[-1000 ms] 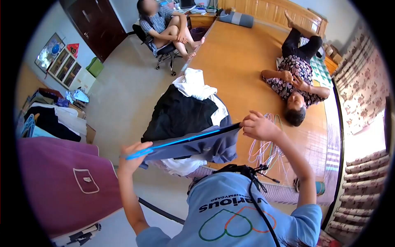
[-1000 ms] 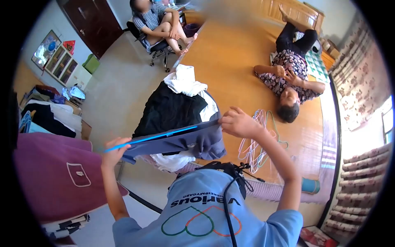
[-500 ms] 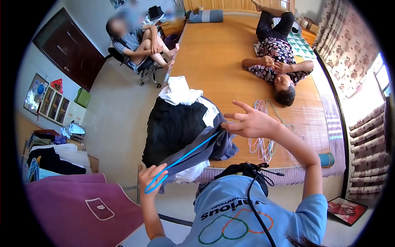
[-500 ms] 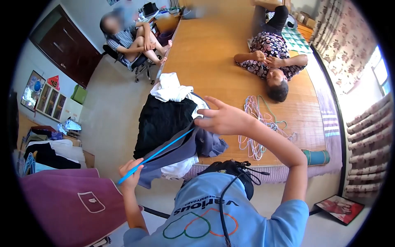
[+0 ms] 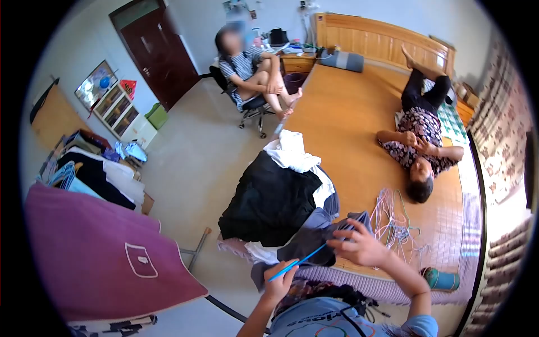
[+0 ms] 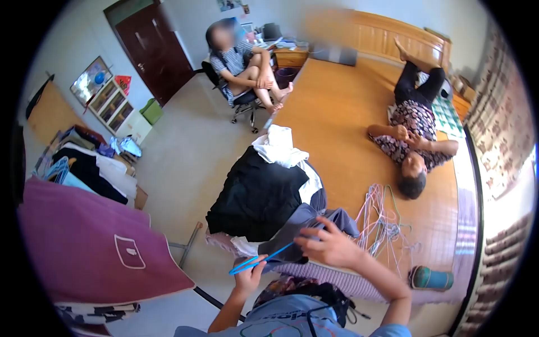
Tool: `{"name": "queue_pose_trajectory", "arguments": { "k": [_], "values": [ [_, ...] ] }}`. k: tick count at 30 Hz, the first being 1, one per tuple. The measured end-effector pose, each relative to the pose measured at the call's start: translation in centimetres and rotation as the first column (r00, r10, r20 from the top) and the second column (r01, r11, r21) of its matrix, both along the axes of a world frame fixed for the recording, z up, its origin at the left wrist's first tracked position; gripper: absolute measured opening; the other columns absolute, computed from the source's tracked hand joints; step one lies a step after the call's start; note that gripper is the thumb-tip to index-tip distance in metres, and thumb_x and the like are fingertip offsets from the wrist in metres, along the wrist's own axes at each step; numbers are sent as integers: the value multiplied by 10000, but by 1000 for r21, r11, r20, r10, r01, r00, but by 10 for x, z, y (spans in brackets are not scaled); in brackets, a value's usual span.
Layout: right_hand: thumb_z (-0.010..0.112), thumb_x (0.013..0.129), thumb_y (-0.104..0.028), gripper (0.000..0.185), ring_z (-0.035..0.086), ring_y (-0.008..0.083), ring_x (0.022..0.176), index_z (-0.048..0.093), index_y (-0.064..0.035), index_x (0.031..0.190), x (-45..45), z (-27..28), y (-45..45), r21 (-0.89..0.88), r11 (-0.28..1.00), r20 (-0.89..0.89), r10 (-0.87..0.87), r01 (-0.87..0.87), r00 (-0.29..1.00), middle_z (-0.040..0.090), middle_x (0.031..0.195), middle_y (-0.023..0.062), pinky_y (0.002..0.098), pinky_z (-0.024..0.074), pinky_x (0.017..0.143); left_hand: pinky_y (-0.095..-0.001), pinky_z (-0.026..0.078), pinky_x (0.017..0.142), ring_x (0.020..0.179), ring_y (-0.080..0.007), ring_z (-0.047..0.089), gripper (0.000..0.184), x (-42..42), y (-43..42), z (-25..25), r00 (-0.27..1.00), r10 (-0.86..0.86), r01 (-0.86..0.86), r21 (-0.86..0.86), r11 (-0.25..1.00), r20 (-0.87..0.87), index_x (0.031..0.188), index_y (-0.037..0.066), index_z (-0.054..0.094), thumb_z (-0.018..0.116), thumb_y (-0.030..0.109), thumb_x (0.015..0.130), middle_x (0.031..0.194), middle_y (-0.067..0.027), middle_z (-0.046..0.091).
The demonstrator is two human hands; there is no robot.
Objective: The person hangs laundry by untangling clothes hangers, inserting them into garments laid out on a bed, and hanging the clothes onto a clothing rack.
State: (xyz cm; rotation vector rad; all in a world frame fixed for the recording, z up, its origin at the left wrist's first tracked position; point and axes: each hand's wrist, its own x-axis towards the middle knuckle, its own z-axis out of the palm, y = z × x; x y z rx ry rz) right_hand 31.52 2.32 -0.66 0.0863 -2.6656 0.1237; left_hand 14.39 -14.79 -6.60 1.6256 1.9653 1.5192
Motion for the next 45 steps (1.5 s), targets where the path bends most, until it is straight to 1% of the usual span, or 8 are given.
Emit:
{"name": "queue_pose_trajectory", "arguments": {
  "k": [4,11,21,25,31,39,43,45],
  "values": [
    [587,672,-155,148,430,172,1010,575,-56,780,-38,-5,-35,-79,993,-115,73,-83,991,506,985,-6,460,283,900,-258,411,573,618,-159,533,83,16,-28,-13,910,351,-346,-62,936,223,803,-25,562,520,17,745,705,-97,579],
    [577,686,-157,157,418,169,1021,558,-53,803,-124,17,-91,-5,983,-316,174,-185,933,510,957,-1,467,280,902,-228,385,627,668,-112,479,156,-22,-80,0,768,551,-599,65,798,327,834,-43,528,423,72,820,764,-63,543],
    [551,643,-169,66,449,281,961,539,-107,661,-281,32,-135,-102,850,-458,421,-517,783,520,946,52,538,241,884,-235,386,486,533,-166,508,95,-168,-184,17,847,524,-523,303,797,85,807,-33,540,497,-20,724,653,-121,554],
    [548,626,-191,226,400,269,1048,552,-94,830,-340,43,-148,42,975,-319,221,-219,922,492,1003,51,569,162,914,-256,358,401,427,-195,470,117,-228,-218,28,895,446,-434,215,875,-12,817,10,564,566,13,700,566,-100,518],
    [587,581,-226,188,404,217,1044,503,-62,616,-412,28,-157,171,945,-118,299,-277,947,489,882,35,582,161,909,-270,338,391,420,-208,459,108,-289,-218,42,898,437,-429,127,894,-50,804,27,581,590,47,698,533,-106,480],
    [593,560,-259,214,427,210,949,542,-60,616,-514,12,-157,47,882,-29,470,-468,882,467,828,59,487,274,879,-283,373,424,465,-229,500,153,-407,-156,42,897,322,-317,67,946,-302,769,54,589,649,117,644,579,-79,528],
    [591,565,-236,199,432,218,927,531,-52,610,-574,-5,-124,-158,922,-110,339,-353,934,466,825,52,460,300,853,-297,379,434,493,-222,503,208,-468,-125,53,864,401,-408,42,912,-305,815,83,575,638,208,661,595,-63,504],
    [587,547,-183,181,419,274,918,505,-26,581,-599,-7,-105,-215,928,-151,278,-305,949,454,841,96,438,326,819,-287,387,439,499,-205,507,240,-501,-118,59,761,368,-410,42,911,-534,813,86,573,632,259,658,603,-49,510]
  ]
}}
